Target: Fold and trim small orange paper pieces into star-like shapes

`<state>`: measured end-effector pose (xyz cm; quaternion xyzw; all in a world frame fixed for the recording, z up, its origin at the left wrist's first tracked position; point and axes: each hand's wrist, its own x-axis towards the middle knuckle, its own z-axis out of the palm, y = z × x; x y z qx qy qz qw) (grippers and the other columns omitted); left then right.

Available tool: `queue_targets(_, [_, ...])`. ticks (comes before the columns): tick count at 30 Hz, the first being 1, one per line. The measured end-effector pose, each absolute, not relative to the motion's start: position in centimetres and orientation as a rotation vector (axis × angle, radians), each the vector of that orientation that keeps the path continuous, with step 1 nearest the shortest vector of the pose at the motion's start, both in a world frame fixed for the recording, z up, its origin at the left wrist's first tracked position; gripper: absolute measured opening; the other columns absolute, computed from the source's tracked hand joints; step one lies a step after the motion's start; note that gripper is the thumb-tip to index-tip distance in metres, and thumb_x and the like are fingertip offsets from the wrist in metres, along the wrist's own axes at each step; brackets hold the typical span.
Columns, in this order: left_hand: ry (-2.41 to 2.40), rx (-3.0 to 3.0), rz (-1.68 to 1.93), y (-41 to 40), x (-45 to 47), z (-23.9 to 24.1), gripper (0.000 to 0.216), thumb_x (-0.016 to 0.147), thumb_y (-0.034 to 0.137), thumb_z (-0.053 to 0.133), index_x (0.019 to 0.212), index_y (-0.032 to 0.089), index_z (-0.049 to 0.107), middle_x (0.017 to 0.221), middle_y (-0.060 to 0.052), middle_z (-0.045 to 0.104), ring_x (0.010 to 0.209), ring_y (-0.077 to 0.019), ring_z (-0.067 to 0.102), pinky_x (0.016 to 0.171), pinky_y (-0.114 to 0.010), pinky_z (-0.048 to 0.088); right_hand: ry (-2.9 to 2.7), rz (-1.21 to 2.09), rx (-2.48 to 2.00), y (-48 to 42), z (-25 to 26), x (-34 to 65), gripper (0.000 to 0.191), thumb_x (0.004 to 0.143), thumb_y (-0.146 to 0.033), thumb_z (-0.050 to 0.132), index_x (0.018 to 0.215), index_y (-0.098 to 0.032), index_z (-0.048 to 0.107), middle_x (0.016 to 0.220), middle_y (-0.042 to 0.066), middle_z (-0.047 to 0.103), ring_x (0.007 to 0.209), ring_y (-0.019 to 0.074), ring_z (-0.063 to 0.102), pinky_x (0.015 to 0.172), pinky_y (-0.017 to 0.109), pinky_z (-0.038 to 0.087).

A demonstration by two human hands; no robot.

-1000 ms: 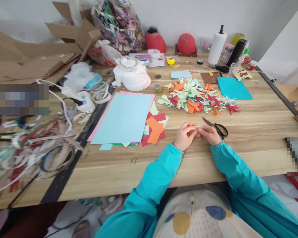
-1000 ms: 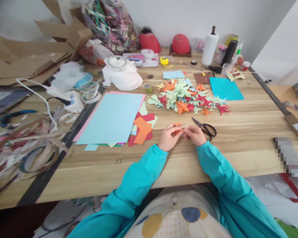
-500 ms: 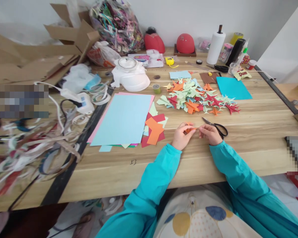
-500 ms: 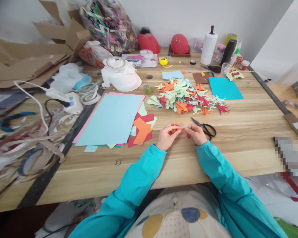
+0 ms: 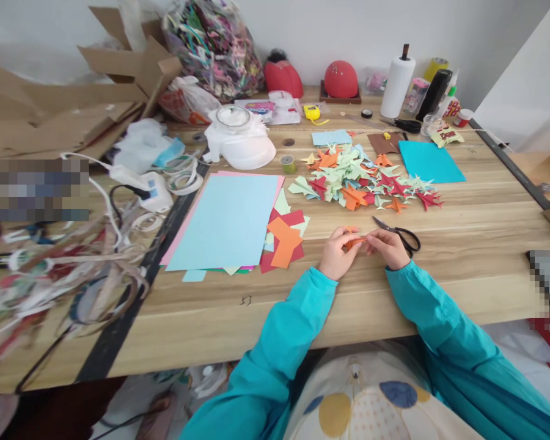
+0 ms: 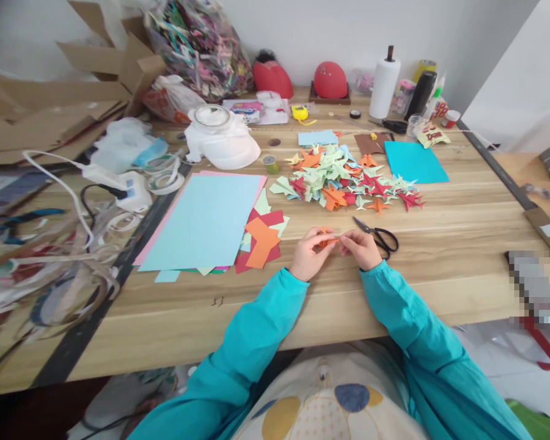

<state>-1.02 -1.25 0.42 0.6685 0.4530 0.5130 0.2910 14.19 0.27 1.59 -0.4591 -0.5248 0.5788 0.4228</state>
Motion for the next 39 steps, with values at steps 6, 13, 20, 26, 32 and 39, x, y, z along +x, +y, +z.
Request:
queue_targets(6, [1.195, 2.0, 1.391, -1.4, -0.9, 0.3, 0.013, 0.079, 0.018, 0.054, 0.087, 0.017, 0.064, 0.099, -0.009, 0.057, 0.09, -0.0159, 0.056, 0.081, -0.032, 0.048, -1.538, 1.191, -1.177, 0.2, 1.3, 14.6, 0.029, 0.071, -0.045, 0.063, 0.078, -0.017, 0.061, 0.068, 0.003, 0.064, 0.06, 0.0137, 0.057, 0.059, 0.028, 0.048])
queue_targets(13, [1.167, 2.124, 1.372, -1.4, -0.8, 0.1, 0.016, 0.08, 0.014, 0.05, 0.093, 0.015, 0.06, 0.099, -0.01, 0.056, 0.094, -0.0165, 0.056, 0.084, -0.031, 0.048, -1.689, 1.099, -1.201, 0.2, 0.6, 14.4, 0.023, 0.073, -0.039, 0.061, 0.072, -0.016, 0.062, 0.067, 0.004, 0.063, 0.061, 0.0143, 0.056, 0.06, 0.028, 0.047])
queue_targets(20, [1.183, 2.072, 1.399, -1.5, -0.7, 0.2, 0.008, 0.079, 0.016, 0.053, 0.082, 0.016, 0.06, 0.094, -0.009, 0.058, 0.091, -0.0162, 0.058, 0.08, -0.03, 0.048, -1.516, 1.149, -1.194, 0.1, 1.2, 14.2, 0.029, 0.07, -0.045, 0.063, 0.069, -0.016, 0.057, 0.057, 0.0, 0.059, 0.053, 0.0123, 0.054, 0.054, 0.026, 0.045])
queue_targets(26, [1.203, 1.849, 1.396, -1.4, -0.8, 0.6, 0.005, 0.075, 0.018, 0.06, 0.079, 0.017, 0.062, 0.092, -0.008, 0.061, 0.091, -0.0169, 0.058, 0.078, -0.03, 0.048, -1.281, 1.064, -1.308, 0.6, 1.7, 15.0, 0.035, 0.074, -0.05, 0.056, 0.062, -0.018, 0.047, 0.052, -0.001, 0.057, 0.044, 0.0091, 0.049, 0.045, 0.022, 0.04])
queue_targets(32, [1.236, 1.576, 1.4, -1.2, -1.0, 0.6, 0.006, 0.072, 0.021, 0.062, 0.075, 0.017, 0.062, 0.091, -0.007, 0.062, 0.091, -0.0169, 0.058, 0.079, -0.03, 0.046, -1.275, 1.177, -1.326, 0.7, 1.4, 14.9, 0.037, 0.058, -0.045, 0.071, 0.077, -0.016, 0.057, 0.063, 0.0, 0.061, 0.047, 0.0103, 0.053, 0.048, 0.025, 0.044])
queue_targets(39, [1.205, 1.589, 1.378, -1.2, -1.0, 0.3, 0.008, 0.072, 0.021, 0.062, 0.079, 0.017, 0.063, 0.093, -0.008, 0.061, 0.093, -0.0179, 0.058, 0.078, -0.03, 0.046, -1.35, 1.56, -1.189, 0.1, 1.3, 13.9, 0.036, 0.061, -0.048, 0.068, 0.071, -0.014, 0.063, 0.06, 0.002, 0.063, 0.046, 0.009, 0.053, 0.045, 0.023, 0.041])
